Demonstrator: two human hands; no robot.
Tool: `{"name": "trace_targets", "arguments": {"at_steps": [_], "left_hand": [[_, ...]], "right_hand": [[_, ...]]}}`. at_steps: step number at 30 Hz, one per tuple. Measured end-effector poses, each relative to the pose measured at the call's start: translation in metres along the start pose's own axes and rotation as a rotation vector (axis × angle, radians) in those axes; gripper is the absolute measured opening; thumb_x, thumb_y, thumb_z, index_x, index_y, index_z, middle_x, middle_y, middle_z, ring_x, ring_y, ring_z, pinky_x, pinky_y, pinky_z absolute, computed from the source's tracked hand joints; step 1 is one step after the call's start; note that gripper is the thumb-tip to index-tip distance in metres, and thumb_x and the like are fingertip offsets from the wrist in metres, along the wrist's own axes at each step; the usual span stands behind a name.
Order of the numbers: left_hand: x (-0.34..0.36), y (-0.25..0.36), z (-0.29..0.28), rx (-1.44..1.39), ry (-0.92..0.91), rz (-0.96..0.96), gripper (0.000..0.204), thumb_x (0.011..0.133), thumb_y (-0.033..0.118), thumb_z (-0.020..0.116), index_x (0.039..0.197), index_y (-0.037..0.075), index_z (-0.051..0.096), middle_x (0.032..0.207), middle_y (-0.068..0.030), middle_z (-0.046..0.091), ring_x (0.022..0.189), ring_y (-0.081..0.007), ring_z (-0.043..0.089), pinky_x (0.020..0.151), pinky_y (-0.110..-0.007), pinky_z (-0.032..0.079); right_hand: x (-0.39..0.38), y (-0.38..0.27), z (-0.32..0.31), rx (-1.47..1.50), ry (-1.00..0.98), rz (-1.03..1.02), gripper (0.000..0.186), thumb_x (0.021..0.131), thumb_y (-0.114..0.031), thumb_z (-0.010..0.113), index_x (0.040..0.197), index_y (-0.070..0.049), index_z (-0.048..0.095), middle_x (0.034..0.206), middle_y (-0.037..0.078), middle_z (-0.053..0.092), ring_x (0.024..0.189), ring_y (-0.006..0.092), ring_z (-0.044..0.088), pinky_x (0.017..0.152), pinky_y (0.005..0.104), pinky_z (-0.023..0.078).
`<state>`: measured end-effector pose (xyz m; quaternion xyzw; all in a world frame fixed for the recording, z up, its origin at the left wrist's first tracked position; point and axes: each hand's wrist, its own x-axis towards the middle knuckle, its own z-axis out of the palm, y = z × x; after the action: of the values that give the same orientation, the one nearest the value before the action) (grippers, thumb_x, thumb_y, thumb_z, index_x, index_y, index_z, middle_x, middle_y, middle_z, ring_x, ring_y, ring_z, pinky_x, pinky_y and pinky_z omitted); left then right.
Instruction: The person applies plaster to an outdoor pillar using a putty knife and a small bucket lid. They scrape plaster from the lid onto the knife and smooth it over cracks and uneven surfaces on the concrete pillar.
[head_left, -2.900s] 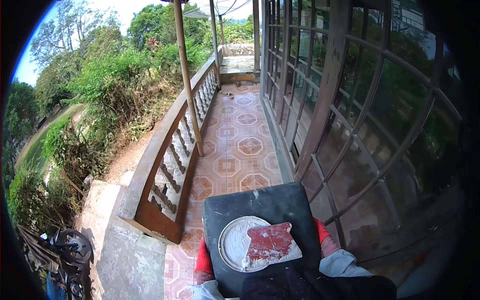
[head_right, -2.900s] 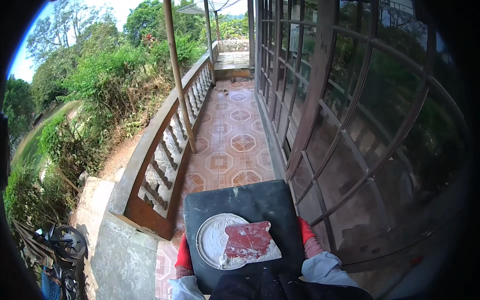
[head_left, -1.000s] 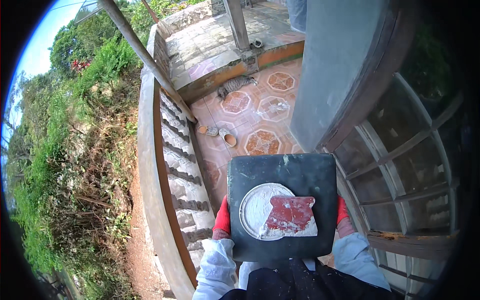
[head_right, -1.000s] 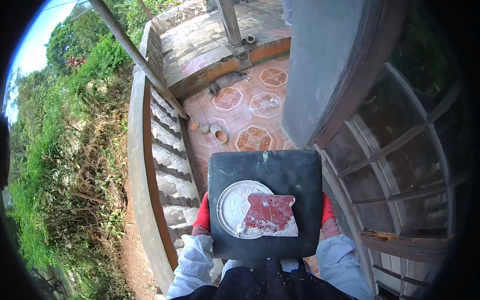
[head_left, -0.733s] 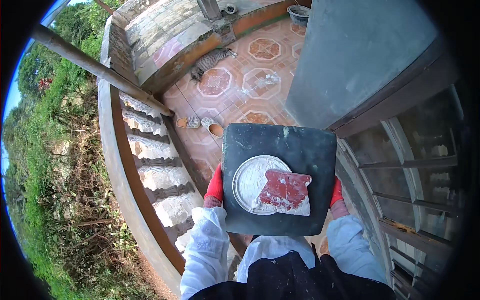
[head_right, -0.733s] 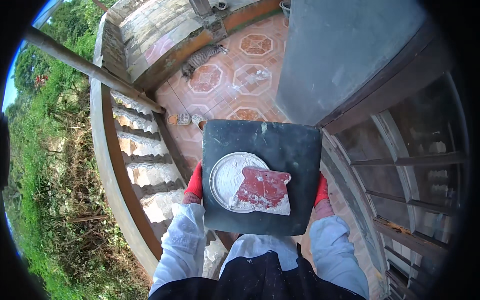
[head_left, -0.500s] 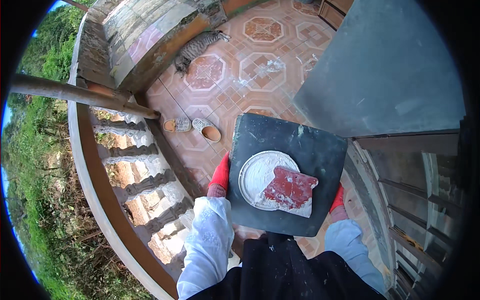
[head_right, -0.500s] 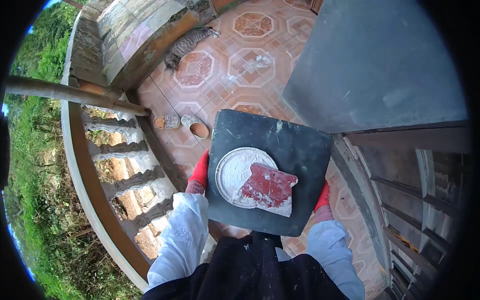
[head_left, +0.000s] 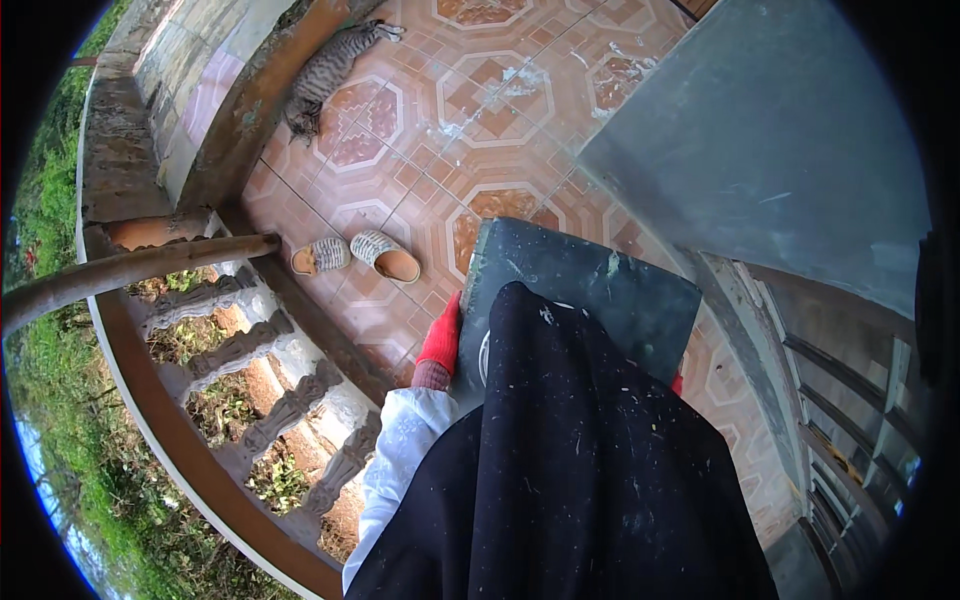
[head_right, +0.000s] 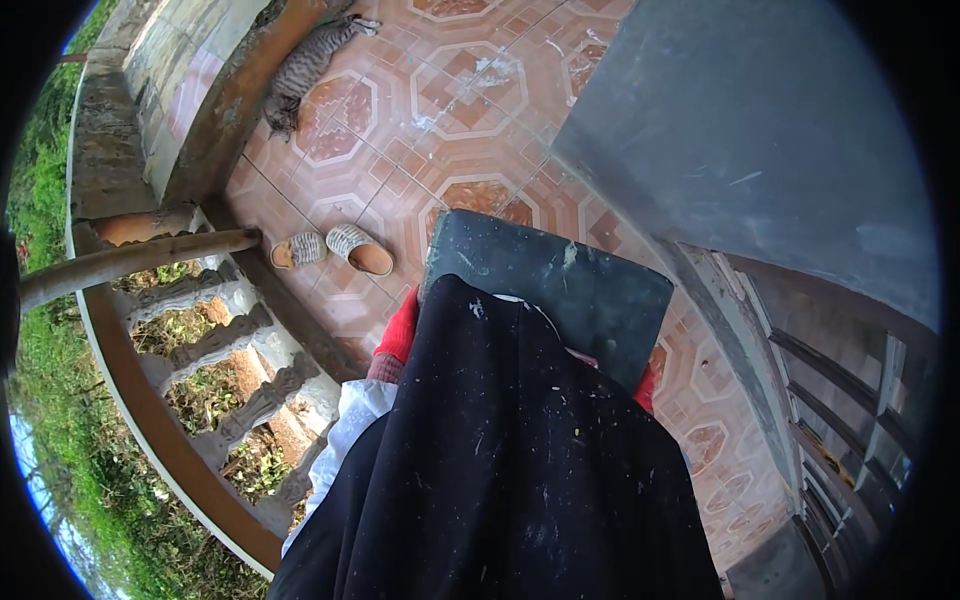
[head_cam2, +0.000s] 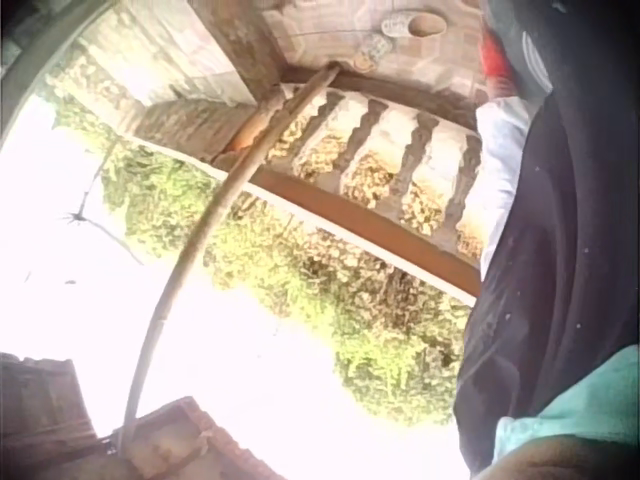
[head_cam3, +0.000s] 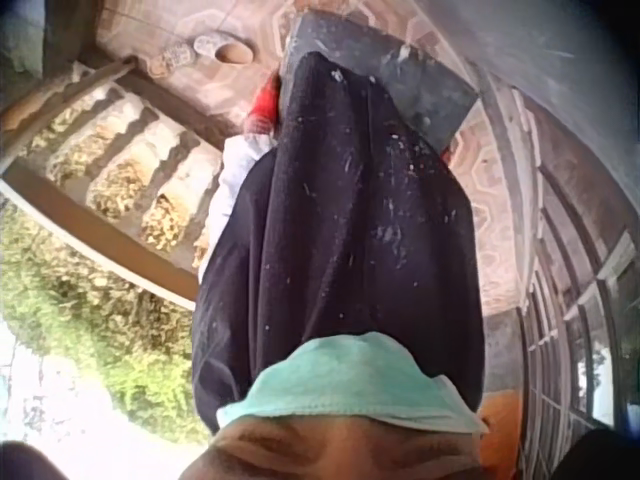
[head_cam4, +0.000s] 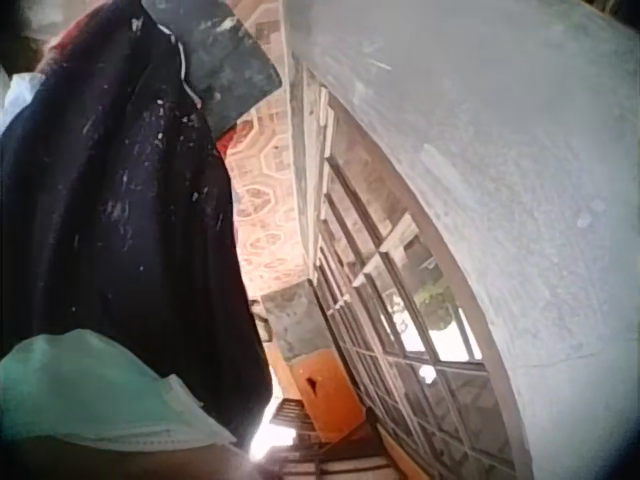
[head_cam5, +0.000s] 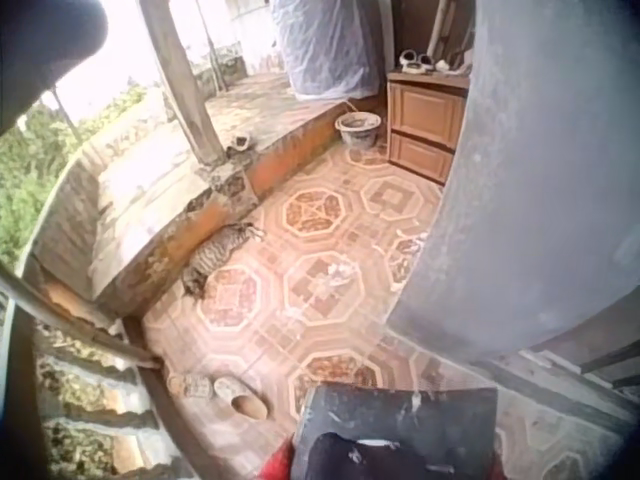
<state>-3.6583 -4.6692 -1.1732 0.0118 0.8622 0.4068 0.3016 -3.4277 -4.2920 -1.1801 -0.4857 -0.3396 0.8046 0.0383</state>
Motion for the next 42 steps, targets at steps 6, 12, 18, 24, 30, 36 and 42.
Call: {"name": "trace_targets", "arguments": {"at_steps": [6, 12, 18, 24, 30, 36, 42], "left_hand": [[-0.032, -0.002, -0.011, -0.005, 0.005, 0.007, 0.042, 0.092, 0.021, 0.035, 0.134, 0.014, 0.035, 0.116, -0.0238, 0.053, 0.11, -0.0354, 0.05, 0.092, -0.04, 0.038], [-0.12, 0.102, -0.071, -0.302, 0.331, -0.19, 0.036, 0.087, 0.033, 0.049, 0.108, 0.006, 0.061, 0.099, -0.0193, 0.059, 0.096, -0.0339, 0.056, 0.084, -0.038, 0.042], [-0.18, 0.125, -0.079, 0.185, 0.049, -0.027, 0.044, 0.087, 0.04, 0.045, 0.119, 0.011, 0.052, 0.103, -0.0184, 0.059, 0.101, -0.0346, 0.054, 0.086, -0.039, 0.042], [-0.171, 0.097, -0.087, 0.025, -0.293, 0.003, 0.041, 0.087, 0.04, 0.046, 0.1, 0.003, 0.055, 0.085, -0.0188, 0.06, 0.083, -0.0343, 0.058, 0.077, -0.041, 0.043], [-0.231, 0.12, -0.136, -0.144, -0.39, 0.008, 0.035, 0.086, 0.037, 0.051, 0.09, 0.004, 0.06, 0.068, -0.012, 0.06, 0.065, -0.0232, 0.059, 0.066, -0.036, 0.046], [-0.406, 0.19, -0.269, -0.389, -0.306, 0.022, 0.03, 0.088, 0.03, 0.052, 0.088, 0.0, 0.059, 0.066, -0.0073, 0.058, 0.058, -0.0151, 0.058, 0.055, -0.03, 0.05], [-0.629, 0.259, -0.412, -0.735, -0.198, 0.062, 0.031, 0.088, 0.03, 0.054, 0.098, 0.001, 0.056, 0.068, -0.0038, 0.054, 0.057, -0.0117, 0.054, 0.055, -0.028, 0.051]], "right_hand": [[-0.039, -0.002, -0.004, -0.088, 0.118, -0.055, 0.03, 0.087, -0.027, 0.052, 0.108, -0.005, 0.055, 0.099, 0.005, 0.061, 0.082, 0.0184, 0.058, 0.071, 0.0297, 0.046], [-0.107, -0.014, -0.002, -0.314, 0.346, -0.224, 0.027, 0.085, -0.023, 0.057, 0.107, -0.007, 0.056, 0.096, 0.003, 0.061, 0.075, 0.015, 0.059, 0.063, 0.027, 0.048], [-0.209, 0.021, 0.101, -0.766, 0.223, -0.253, 0.026, 0.083, -0.022, 0.061, 0.104, -0.008, 0.055, 0.087, 0.001, 0.06, 0.068, 0.0093, 0.056, 0.055, 0.0218, 0.046], [-0.23, 0.046, 0.116, -0.654, 0.2, -0.372, 0.03, 0.08, -0.013, 0.064, 0.105, -0.001, 0.053, 0.092, 0.002, 0.06, 0.082, 0.0092, 0.055, 0.073, 0.0231, 0.043], [-0.314, 0.022, 0.15, -0.67, 0.062, -0.345, 0.027, 0.08, -0.006, 0.06, 0.106, -0.003, 0.055, 0.093, 0.003, 0.06, 0.084, 0.0114, 0.055, 0.077, 0.0233, 0.043], [-0.509, -0.031, 0.209, -0.69, -0.084, -0.441, 0.019, 0.08, -0.01, 0.06, 0.098, -0.004, 0.057, 0.085, 0.001, 0.06, 0.076, 0.0097, 0.053, 0.069, 0.0234, 0.042], [-0.781, -0.087, 0.296, -0.605, -0.217, -0.54, 0.026, 0.081, -0.006, 0.058, 0.107, -0.005, 0.054, 0.094, 0.001, 0.06, 0.083, 0.0094, 0.053, 0.075, 0.0235, 0.041]]}}
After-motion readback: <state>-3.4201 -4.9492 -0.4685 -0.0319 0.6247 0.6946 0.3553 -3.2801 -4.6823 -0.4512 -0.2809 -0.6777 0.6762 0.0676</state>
